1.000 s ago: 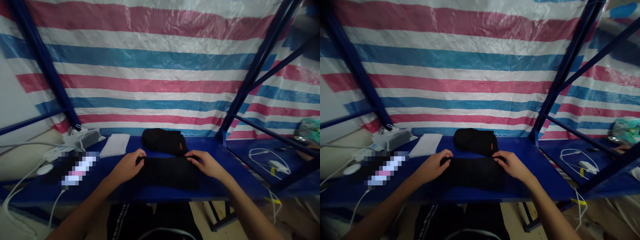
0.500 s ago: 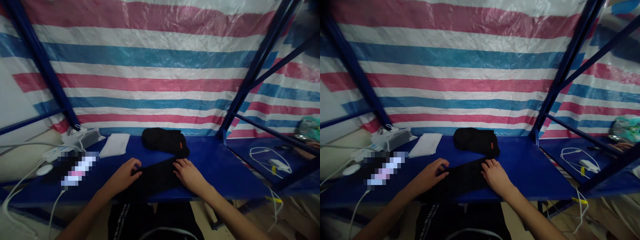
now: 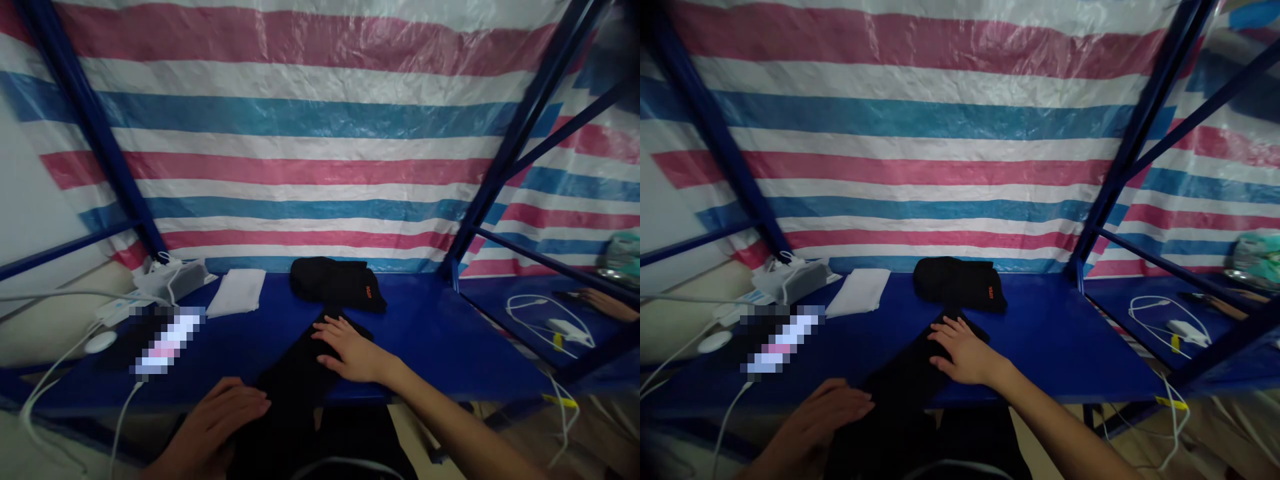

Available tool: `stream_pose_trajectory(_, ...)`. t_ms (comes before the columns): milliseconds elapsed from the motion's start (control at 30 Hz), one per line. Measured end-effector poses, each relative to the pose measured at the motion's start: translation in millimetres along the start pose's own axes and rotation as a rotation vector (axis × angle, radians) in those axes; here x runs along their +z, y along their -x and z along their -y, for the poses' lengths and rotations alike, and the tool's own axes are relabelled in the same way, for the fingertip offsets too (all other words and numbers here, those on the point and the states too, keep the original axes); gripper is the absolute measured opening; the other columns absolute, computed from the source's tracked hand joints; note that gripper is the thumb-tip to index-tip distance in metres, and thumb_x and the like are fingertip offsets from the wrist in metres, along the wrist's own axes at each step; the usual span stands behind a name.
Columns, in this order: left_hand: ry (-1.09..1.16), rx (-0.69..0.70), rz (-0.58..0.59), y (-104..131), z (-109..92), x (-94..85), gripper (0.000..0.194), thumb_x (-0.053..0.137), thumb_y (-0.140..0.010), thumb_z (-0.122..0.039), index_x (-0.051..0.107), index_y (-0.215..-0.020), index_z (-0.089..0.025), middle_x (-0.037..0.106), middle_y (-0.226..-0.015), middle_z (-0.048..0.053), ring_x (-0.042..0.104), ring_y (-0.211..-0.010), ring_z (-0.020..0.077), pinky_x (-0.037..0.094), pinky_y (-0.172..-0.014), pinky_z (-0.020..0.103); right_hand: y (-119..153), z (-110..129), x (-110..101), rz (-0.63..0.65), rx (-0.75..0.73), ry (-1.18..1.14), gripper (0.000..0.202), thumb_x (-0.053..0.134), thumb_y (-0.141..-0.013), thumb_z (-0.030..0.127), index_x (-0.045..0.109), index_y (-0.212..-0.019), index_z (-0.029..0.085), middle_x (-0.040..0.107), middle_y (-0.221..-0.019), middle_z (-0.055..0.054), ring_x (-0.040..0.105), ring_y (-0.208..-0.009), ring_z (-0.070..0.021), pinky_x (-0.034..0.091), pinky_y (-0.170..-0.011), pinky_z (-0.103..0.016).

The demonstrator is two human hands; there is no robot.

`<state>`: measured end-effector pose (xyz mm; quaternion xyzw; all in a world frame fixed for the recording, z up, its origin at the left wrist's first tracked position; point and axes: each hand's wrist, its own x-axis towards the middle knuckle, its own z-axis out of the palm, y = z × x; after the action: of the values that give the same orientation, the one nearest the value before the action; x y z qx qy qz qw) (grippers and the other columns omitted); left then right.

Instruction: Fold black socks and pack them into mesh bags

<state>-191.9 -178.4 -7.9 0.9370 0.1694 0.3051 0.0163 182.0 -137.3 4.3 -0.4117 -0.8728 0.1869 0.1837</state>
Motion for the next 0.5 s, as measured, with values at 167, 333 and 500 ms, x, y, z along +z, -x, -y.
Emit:
stream_pose_trajectory(167, 0.296, -0.138, -0.089, -59, -26, -11.6, 0.032, 0.058, -0.103, -0.022, 0.064, -0.133, -0.029, 0.080, -0.117, 0.007, 0.076, -0.112, 0.0236, 0.056, -0.108, 0.039, -36, 17, 13, 0.044, -0.212, -0.048, 0.063, 0.076, -0.094, 0.054, 0.060, -0.148, 0.025, 0.055, -0.162, -0.011, 0.034, -0.160, -0.0342, 0.014, -0.133, -0.061)
stream_pose_trajectory(333, 0.335, -0.519, 0.097, -136, -14, -20.3, 0.037, 0.057, -0.106, -0.042, 0.063, -0.141, -0.031, 0.077, -0.128, 0.006, 0.073, -0.120, 0.0273, 0.056, -0.105, 0.038, -46, 28, 14, 0.036, -0.369, -0.211, 0.077, 0.085, -0.082, 0.035, 0.058, -0.153, 0.025, 0.061, -0.156, -0.011, 0.054, -0.146, -0.0323, 0.038, -0.126, -0.048)
stream_pose_trajectory(500, 0.327, -0.604, 0.155, -170, 31, 3.9, 0.035, 0.054, -0.106, -0.043, 0.062, -0.137, -0.028, 0.081, -0.112, 0.005, 0.077, -0.105, 0.0276, 0.056, -0.092, 0.036, -32, 0, 1, -0.305, -0.061, -0.218, 0.019, 0.059, -0.100, 0.019, 0.074, -0.111, 0.020, 0.077, -0.111, -0.009, 0.070, -0.107, -0.0250, 0.054, -0.098, -0.037)
